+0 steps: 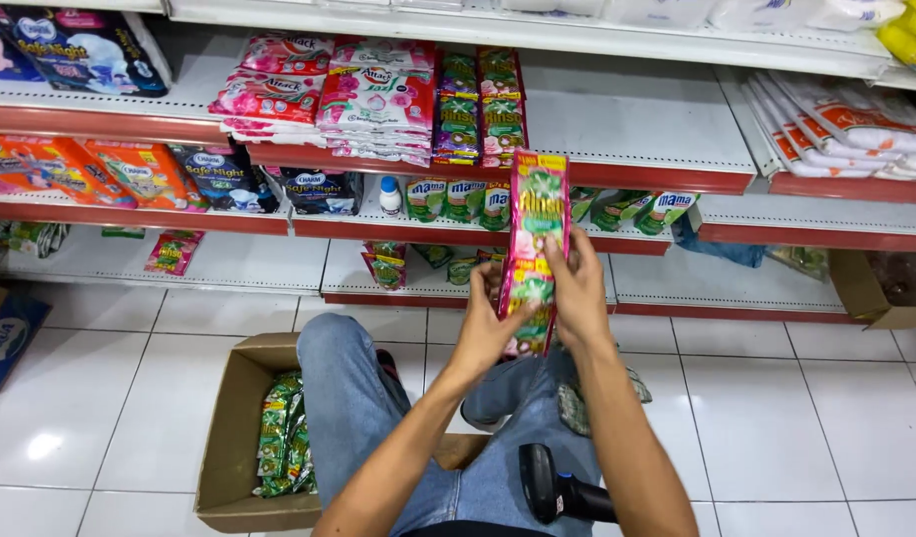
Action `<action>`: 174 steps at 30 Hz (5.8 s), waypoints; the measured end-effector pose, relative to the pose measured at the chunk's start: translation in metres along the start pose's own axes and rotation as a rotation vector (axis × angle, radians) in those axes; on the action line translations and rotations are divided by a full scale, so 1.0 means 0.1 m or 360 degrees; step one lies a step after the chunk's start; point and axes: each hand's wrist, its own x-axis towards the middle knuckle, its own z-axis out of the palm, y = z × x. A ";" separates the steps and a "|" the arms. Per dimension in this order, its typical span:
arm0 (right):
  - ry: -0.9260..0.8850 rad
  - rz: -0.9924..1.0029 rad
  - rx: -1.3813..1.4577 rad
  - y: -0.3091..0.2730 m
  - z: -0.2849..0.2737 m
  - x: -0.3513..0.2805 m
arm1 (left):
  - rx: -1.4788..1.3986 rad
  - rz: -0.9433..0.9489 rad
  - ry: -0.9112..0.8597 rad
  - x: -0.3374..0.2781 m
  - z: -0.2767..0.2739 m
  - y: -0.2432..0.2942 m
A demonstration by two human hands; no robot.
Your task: Cleaning sachets with a cloth and scanning them with a handheld scanner in a grocery store aisle.
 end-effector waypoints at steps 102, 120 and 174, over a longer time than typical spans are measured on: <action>-0.0220 0.0258 0.0105 0.74 -0.01 2.99 | 0.0629 -0.0080 -0.0052 3.36 -0.51 -0.56; -0.0085 0.0321 0.0113 0.33 -0.28 2.78 | 0.1313 -0.0046 -0.0472 3.48 -0.46 -0.61; -0.0334 -0.0634 -0.1914 0.36 -0.66 1.98 | 0.2262 0.0425 -0.0697 2.80 -0.42 -0.01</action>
